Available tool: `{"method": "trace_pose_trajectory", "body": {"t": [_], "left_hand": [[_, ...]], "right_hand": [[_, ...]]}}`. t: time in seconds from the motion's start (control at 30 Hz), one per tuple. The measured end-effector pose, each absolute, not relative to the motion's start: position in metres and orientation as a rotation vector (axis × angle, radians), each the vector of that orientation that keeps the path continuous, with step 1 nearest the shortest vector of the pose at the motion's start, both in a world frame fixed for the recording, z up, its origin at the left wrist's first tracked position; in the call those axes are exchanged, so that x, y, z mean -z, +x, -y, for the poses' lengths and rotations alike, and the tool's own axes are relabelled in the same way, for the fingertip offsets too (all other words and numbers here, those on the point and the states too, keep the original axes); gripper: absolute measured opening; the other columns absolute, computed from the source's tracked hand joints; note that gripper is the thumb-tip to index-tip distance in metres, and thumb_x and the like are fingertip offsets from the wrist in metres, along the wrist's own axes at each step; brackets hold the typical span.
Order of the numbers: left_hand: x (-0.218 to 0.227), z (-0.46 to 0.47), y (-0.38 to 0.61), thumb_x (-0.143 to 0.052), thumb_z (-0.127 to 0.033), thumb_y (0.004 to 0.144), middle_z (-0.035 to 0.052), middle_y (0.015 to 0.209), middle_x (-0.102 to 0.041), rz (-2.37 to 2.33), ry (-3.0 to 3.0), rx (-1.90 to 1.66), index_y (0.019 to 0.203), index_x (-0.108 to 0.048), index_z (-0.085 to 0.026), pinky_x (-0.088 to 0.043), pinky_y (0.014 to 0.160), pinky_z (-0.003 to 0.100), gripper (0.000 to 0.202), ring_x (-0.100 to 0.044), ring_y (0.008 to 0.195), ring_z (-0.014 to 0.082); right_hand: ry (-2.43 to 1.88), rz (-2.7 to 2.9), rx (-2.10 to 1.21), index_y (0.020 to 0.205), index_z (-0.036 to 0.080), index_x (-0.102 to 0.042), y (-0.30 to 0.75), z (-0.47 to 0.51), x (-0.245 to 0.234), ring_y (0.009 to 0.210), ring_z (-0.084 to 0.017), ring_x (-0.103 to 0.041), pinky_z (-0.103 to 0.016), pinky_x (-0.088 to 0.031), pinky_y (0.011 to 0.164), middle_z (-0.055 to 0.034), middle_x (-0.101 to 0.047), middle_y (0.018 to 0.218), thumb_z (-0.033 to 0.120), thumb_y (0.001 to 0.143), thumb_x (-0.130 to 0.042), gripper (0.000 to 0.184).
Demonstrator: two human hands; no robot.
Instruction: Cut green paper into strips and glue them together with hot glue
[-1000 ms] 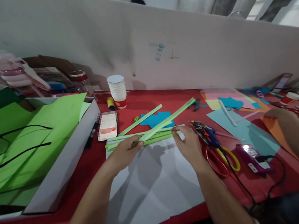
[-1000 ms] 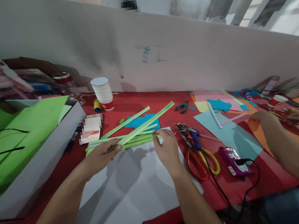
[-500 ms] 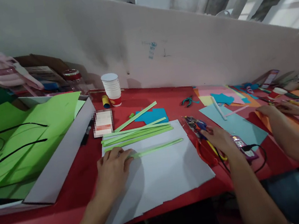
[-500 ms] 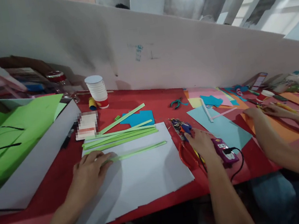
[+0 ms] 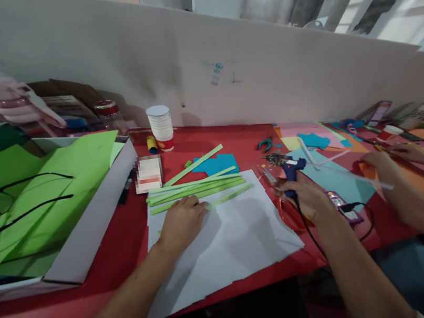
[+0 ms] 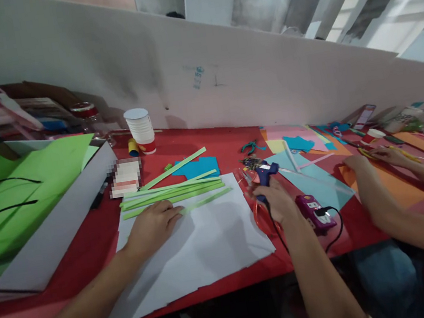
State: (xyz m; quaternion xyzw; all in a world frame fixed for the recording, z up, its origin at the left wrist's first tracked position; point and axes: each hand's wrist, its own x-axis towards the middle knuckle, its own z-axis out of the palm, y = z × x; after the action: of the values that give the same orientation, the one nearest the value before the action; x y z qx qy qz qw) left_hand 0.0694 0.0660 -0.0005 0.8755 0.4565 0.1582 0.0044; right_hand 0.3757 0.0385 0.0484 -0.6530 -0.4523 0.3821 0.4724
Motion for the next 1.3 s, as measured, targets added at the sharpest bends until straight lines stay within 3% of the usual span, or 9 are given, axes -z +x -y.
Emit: {"method": "trace_pose_trajectory", "body": {"t": [0.13, 0.33, 0.77, 0.93, 1.3], "left_hand": [[0.013, -0.067, 0.067, -0.049, -0.018, 0.088, 0.0058, 0.086, -0.066, -1.416, 2.777, -0.65, 0.106, -0.071, -0.02, -0.049, 0.07, 0.032, 0.028, -0.06, 0.08, 0.0199], [0.01, -0.065, 0.068, -0.045, -0.015, 0.088, 0.0078, 0.084, -0.063, -1.366, 2.845, -0.564, 0.104, -0.07, -0.016, -0.049, 0.072, 0.034, 0.03, -0.058, 0.079, 0.0204], [0.002, -0.064, 0.069, -0.044, -0.017, 0.09, 0.0076, 0.086, -0.062, -1.345, 2.844, -0.41, 0.102, -0.067, -0.016, -0.046, 0.075, 0.035, 0.026, -0.058, 0.086, 0.0216], [0.0, -0.064, 0.069, -0.045, -0.015, 0.089, 0.0079, 0.091, -0.063, -1.352, 2.847, -0.364, 0.116, -0.063, -0.018, -0.045, 0.077, 0.034, 0.032, -0.057, 0.089, 0.0218], [0.0, -0.065, 0.068, -0.047, -0.008, 0.084, 0.008, 0.092, -0.064, -1.333, 2.88, -0.309, 0.119, -0.062, -0.019, -0.046, 0.078, 0.034, 0.039, -0.058, 0.089, 0.0226]], "right_hand": [[-1.487, 1.176, -1.166, 0.101, 0.019, -0.06, 0.332, -0.013, -0.054, 0.064, -0.014, -0.058, -0.026, -0.046, 0.058, -0.0028, -0.065, 0.077, 0.035, 0.069, -0.066, 0.036], [-1.629, 1.5, -1.046, 0.095, 0.016, -0.057, 0.301, 0.002, -0.033, 0.052, -0.012, -0.051, -0.024, -0.04, 0.052, 0.0025, -0.054, 0.058, 0.051, 0.085, -0.048, 0.037], [-1.732, 1.649, -0.901, 0.09, 0.021, -0.048, 0.286, -0.007, -0.02, 0.048, -0.012, -0.053, -0.023, -0.04, 0.049, 0.0027, -0.057, 0.064, 0.05, 0.091, -0.039, 0.031], [-1.779, 1.622, -0.92, 0.098, 0.021, -0.049, 0.289, -0.012, -0.022, 0.046, -0.011, -0.052, -0.023, -0.04, 0.047, 0.0026, -0.057, 0.068, 0.05, 0.09, -0.042, 0.032], [-1.894, 1.654, -0.794, 0.098, 0.02, -0.052, 0.31, -0.021, -0.039, 0.043, -0.014, -0.051, -0.024, -0.038, 0.047, 0.0056, -0.049, 0.048, 0.048, 0.09, -0.042, 0.031]]}}
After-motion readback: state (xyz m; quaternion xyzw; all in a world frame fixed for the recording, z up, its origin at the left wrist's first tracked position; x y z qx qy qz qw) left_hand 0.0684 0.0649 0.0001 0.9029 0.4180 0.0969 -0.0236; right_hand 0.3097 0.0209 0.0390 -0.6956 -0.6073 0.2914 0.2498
